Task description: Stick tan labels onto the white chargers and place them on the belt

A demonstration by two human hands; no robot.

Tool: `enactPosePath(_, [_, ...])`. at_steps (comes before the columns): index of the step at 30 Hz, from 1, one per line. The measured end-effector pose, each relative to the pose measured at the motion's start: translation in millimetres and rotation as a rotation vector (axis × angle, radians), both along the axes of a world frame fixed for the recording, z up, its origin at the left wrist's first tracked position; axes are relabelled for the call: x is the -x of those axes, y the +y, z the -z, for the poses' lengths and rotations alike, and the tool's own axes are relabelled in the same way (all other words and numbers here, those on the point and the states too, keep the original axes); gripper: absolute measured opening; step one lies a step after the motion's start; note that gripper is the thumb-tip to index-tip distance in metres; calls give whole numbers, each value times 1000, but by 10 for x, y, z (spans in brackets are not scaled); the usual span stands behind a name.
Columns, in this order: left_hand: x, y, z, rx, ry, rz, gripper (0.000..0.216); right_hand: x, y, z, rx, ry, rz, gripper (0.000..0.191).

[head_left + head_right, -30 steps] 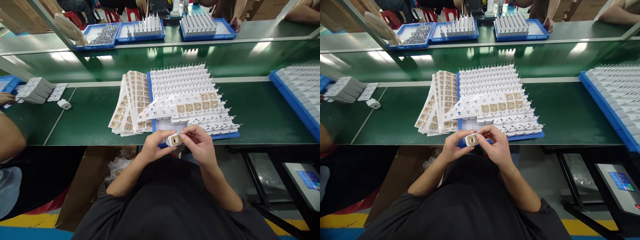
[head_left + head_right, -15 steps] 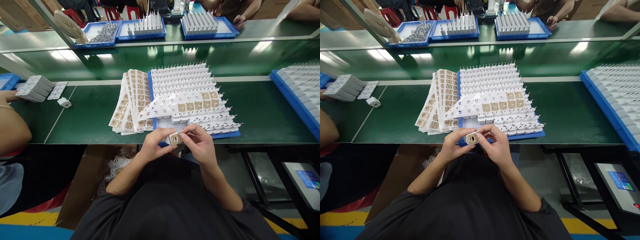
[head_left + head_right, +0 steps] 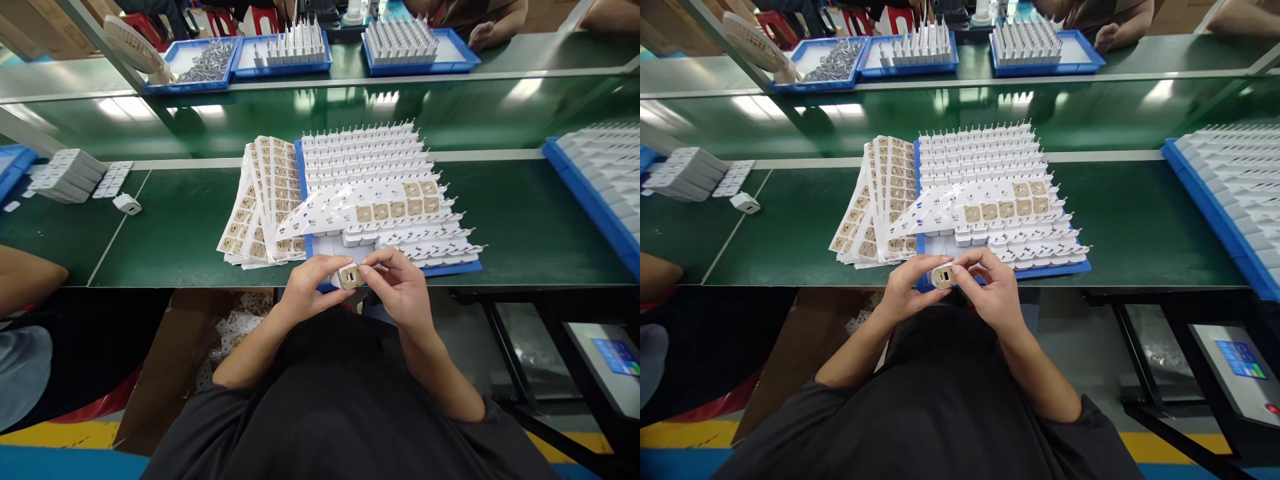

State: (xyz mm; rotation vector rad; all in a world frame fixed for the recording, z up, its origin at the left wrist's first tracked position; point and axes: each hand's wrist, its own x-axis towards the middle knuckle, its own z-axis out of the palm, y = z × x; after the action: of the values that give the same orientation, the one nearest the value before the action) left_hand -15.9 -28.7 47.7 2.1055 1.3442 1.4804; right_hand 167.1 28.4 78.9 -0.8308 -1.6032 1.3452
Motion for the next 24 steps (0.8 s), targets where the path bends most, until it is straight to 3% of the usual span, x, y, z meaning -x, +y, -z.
enactPosePath(17, [-4,-2,9,-38,53,-53,49,74,-98,-34,-145,-157,138,4])
enactPosePath(24, [-4,-12,37,-64,80,-90,45,155,-104,-21,-348,-245,206,3])
